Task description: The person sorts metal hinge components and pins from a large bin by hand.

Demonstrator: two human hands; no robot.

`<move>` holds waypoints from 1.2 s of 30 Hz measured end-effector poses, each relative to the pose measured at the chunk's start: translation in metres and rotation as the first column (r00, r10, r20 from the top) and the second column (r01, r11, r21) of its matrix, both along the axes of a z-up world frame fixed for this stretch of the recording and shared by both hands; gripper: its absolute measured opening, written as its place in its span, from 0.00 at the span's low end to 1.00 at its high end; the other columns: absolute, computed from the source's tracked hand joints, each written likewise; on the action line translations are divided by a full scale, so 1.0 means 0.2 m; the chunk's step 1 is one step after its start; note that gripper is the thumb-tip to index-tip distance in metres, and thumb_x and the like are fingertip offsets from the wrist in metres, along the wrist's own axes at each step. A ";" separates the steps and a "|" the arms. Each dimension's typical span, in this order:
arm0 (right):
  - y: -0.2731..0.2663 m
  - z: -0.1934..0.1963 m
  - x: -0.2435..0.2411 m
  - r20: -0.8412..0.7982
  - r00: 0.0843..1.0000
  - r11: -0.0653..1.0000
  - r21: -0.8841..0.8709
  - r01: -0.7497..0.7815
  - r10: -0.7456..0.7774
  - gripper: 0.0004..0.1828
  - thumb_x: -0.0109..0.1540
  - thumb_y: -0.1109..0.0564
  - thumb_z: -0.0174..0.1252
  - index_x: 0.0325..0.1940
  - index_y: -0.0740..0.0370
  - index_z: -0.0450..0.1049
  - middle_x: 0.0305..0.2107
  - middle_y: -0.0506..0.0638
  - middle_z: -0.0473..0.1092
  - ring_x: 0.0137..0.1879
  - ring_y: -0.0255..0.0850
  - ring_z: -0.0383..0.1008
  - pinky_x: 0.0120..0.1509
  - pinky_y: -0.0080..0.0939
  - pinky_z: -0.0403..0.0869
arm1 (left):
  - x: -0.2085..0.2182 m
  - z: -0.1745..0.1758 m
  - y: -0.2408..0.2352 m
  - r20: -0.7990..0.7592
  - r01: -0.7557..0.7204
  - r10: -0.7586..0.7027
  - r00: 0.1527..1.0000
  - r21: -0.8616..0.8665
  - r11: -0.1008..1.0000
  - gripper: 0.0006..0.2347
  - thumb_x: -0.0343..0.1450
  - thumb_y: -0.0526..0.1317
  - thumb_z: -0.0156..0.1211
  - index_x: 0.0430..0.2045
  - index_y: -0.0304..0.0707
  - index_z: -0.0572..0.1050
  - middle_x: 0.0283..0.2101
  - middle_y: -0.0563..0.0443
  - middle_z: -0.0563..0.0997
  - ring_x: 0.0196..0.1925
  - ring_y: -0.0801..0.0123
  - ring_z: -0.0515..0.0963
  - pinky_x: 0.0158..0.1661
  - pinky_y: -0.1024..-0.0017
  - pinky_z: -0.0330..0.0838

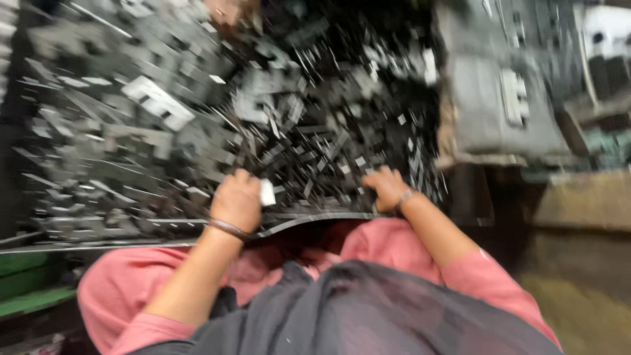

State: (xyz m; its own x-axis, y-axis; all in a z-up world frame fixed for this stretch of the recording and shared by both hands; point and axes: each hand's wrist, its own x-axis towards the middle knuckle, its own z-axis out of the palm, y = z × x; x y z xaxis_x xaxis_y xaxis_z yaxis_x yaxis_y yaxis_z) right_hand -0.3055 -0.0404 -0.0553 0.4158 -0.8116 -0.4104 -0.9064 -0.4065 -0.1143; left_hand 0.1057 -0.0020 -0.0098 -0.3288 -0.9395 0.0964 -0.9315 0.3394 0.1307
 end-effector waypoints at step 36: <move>-0.23 0.00 0.24 0.307 -0.741 0.556 0.824 -0.106 -0.597 0.07 0.68 0.63 0.67 0.45 0.58 0.75 0.34 0.46 0.74 0.29 0.30 0.68 0.26 0.26 0.65 | 0.13 0.10 0.00 -0.928 0.065 0.336 0.161 0.349 0.935 0.05 0.71 0.33 0.64 0.39 0.35 0.78 0.32 0.59 0.79 0.34 0.81 0.75 0.36 0.80 0.71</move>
